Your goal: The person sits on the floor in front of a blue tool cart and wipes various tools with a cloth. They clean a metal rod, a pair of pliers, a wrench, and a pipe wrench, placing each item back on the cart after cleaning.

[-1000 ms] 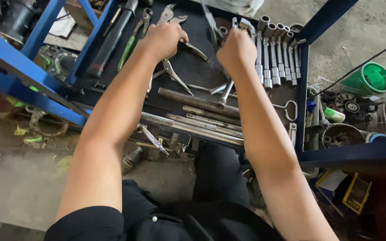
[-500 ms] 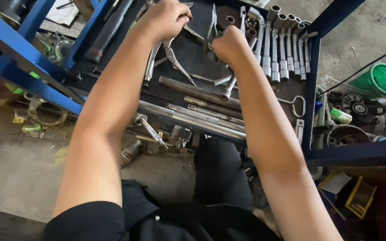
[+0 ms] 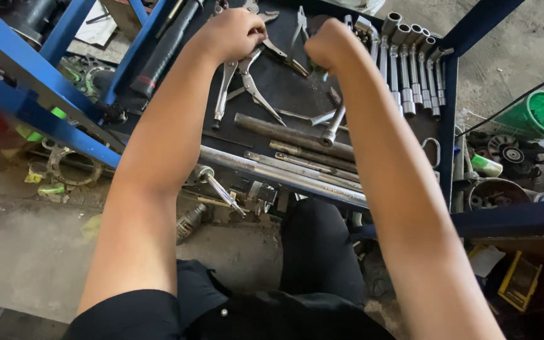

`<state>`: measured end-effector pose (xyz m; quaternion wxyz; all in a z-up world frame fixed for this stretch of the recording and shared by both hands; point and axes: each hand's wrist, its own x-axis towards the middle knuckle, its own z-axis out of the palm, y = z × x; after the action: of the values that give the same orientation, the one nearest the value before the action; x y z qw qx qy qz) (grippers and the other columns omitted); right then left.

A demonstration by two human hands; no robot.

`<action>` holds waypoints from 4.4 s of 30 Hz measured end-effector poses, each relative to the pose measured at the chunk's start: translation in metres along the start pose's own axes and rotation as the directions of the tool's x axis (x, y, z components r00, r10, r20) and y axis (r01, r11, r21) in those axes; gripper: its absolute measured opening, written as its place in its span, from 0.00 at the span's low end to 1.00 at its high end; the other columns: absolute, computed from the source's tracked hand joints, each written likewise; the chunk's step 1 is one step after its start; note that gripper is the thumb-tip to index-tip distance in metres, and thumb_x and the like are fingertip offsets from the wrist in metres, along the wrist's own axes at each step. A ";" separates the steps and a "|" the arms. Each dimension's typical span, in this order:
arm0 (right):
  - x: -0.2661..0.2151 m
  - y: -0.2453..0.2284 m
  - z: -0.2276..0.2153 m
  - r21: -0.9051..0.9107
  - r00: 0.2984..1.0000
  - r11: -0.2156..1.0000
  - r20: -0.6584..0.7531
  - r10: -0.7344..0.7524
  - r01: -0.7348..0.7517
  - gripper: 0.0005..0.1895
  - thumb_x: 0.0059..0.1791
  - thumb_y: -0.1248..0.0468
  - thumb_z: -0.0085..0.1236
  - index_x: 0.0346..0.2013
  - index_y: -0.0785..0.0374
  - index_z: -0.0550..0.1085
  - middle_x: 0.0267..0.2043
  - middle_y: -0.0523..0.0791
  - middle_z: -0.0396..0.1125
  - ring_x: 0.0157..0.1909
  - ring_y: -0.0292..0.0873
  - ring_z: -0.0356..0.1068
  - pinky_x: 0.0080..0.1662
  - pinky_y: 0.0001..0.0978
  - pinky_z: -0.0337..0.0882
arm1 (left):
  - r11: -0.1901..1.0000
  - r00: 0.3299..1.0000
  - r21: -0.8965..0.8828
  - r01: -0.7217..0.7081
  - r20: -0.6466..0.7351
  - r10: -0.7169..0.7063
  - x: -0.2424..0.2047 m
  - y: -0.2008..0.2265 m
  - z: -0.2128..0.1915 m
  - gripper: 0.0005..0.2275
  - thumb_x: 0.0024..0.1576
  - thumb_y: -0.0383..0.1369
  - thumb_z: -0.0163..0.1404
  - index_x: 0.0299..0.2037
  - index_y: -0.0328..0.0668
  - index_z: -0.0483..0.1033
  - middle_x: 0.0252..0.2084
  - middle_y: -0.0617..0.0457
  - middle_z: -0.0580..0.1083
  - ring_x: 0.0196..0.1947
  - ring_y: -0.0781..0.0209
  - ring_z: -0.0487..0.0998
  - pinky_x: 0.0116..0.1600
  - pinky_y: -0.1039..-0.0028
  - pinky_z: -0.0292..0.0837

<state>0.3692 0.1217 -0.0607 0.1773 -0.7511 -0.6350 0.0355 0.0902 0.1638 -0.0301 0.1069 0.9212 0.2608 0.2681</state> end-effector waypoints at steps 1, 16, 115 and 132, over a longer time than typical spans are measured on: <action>-0.002 -0.006 -0.014 -0.339 0.947 0.907 0.281 -0.156 0.250 0.05 0.39 0.70 0.59 0.25 0.71 0.79 0.28 0.61 0.73 0.31 0.59 0.75 0.36 0.47 0.76 | 0.999 1.000 0.040 -0.008 0.010 0.007 -0.001 -0.002 0.000 0.08 0.61 0.35 0.54 0.45 0.46 0.83 0.41 0.44 0.80 0.42 0.45 0.80 0.46 0.58 0.74; -0.028 0.008 -0.052 -0.263 0.987 0.961 0.151 -0.048 0.087 0.14 0.37 0.64 0.57 0.30 0.72 0.79 0.33 0.62 0.73 0.38 0.64 0.74 0.40 0.50 0.75 | 0.990 0.965 0.011 0.140 0.224 -0.139 0.004 0.019 -0.015 0.10 0.58 0.35 0.55 0.47 0.47 0.83 0.43 0.45 0.80 0.44 0.47 0.81 0.48 0.61 0.75; 0.034 0.025 -0.044 -0.062 0.987 0.985 -0.020 0.158 -0.159 0.18 0.35 0.63 0.64 0.39 0.59 0.82 0.38 0.53 0.76 0.41 0.53 0.77 0.42 0.42 0.76 | 0.961 0.917 0.038 0.275 0.289 -0.274 0.005 0.047 -0.034 0.10 0.59 0.37 0.54 0.49 0.50 0.81 0.45 0.47 0.80 0.45 0.50 0.81 0.49 0.61 0.75; 0.028 0.044 -0.076 -0.318 0.996 0.945 -0.059 0.061 -0.077 0.27 0.38 0.46 0.73 0.37 0.65 0.81 0.39 0.55 0.75 0.42 0.55 0.76 0.44 0.45 0.75 | 0.966 0.925 -0.012 0.260 0.290 -0.246 0.004 0.046 -0.033 0.11 0.58 0.36 0.53 0.48 0.48 0.82 0.43 0.46 0.80 0.44 0.48 0.80 0.48 0.61 0.74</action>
<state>0.4374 0.1262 0.0013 0.0670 -0.7922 -0.6013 -0.0796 0.0940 0.1292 0.0145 0.2002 0.9060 0.3524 0.1223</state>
